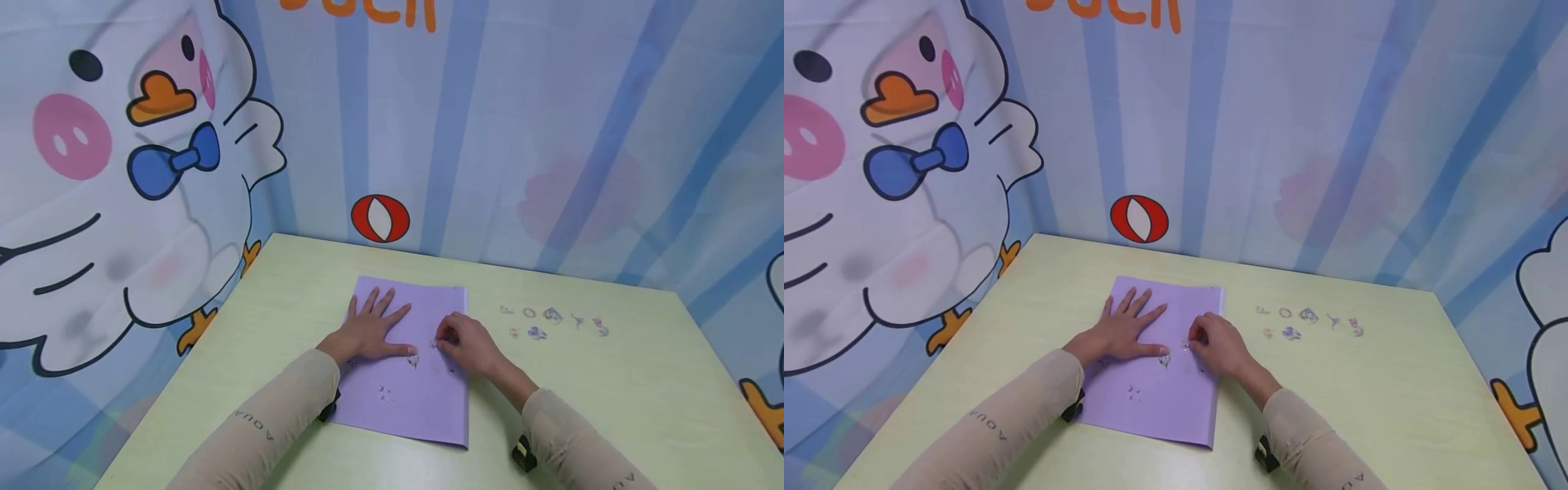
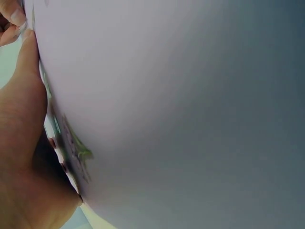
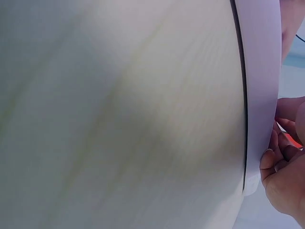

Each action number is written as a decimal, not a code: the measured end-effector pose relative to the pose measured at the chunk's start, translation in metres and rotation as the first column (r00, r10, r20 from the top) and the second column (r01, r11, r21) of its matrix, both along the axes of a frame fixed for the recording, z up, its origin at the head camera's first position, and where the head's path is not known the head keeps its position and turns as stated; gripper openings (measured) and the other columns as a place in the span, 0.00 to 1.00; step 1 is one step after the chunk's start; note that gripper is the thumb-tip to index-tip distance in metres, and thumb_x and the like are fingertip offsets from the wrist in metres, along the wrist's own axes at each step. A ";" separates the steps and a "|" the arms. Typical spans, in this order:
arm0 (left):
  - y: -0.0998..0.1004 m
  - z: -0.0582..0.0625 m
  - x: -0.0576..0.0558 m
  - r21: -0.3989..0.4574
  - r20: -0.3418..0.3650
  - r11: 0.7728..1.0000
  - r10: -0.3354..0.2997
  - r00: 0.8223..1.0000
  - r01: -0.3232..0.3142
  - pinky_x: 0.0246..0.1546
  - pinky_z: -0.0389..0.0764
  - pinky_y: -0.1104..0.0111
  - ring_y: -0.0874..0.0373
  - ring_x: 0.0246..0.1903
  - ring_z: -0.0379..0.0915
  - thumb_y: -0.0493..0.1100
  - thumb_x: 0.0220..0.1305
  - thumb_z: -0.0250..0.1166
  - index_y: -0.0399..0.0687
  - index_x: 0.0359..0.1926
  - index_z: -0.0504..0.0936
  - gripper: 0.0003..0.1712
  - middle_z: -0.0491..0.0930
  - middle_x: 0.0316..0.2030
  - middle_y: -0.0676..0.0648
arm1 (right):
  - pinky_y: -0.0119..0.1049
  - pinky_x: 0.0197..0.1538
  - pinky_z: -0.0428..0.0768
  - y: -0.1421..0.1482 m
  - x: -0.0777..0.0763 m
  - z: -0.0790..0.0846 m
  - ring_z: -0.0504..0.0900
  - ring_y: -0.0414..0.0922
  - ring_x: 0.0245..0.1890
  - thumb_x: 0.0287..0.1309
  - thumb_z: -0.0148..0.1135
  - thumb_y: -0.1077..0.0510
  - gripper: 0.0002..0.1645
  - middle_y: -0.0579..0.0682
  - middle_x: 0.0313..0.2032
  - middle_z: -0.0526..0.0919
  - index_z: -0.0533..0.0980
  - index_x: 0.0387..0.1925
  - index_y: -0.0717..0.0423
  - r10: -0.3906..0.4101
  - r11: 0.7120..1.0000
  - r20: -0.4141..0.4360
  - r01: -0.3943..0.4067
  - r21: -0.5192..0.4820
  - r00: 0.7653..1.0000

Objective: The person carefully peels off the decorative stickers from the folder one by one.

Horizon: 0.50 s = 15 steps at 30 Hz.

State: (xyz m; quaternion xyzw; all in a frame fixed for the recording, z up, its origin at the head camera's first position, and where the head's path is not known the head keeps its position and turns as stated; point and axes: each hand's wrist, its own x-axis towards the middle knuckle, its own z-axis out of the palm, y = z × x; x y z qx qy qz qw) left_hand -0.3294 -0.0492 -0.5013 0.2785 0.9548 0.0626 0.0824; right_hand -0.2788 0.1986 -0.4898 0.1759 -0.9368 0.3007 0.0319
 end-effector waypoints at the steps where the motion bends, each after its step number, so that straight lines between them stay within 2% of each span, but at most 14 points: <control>1: 0.000 0.000 0.000 0.001 0.001 1.000 -0.001 1.000 0.001 0.75 0.36 0.31 0.38 0.84 0.27 0.86 0.62 0.51 0.69 0.86 0.49 0.59 0.38 0.86 0.44 | 0.40 0.42 0.79 0.000 0.000 0.000 0.77 0.41 0.35 0.61 0.73 0.68 0.10 0.44 0.33 0.80 0.81 0.34 0.52 0.000 1.000 0.005 0.000 -0.008 1.000; 7: -0.001 0.000 0.000 -0.002 0.000 1.000 -0.001 1.000 0.001 0.76 0.36 0.31 0.38 0.84 0.27 0.87 0.62 0.51 0.70 0.86 0.49 0.59 0.37 0.86 0.44 | 0.40 0.43 0.76 0.003 0.000 -0.001 0.76 0.43 0.35 0.61 0.72 0.68 0.10 0.43 0.32 0.81 0.80 0.35 0.51 0.004 0.998 0.047 -0.001 -0.065 0.999; 15: -0.001 0.000 0.000 0.005 -0.002 1.000 -0.001 1.000 0.001 0.75 0.36 0.31 0.38 0.84 0.27 0.86 0.62 0.51 0.70 0.86 0.49 0.58 0.38 0.86 0.44 | 0.41 0.46 0.80 0.004 0.001 0.001 0.79 0.43 0.37 0.64 0.69 0.68 0.08 0.45 0.34 0.83 0.83 0.42 0.55 0.028 0.993 0.074 -0.020 -0.116 0.997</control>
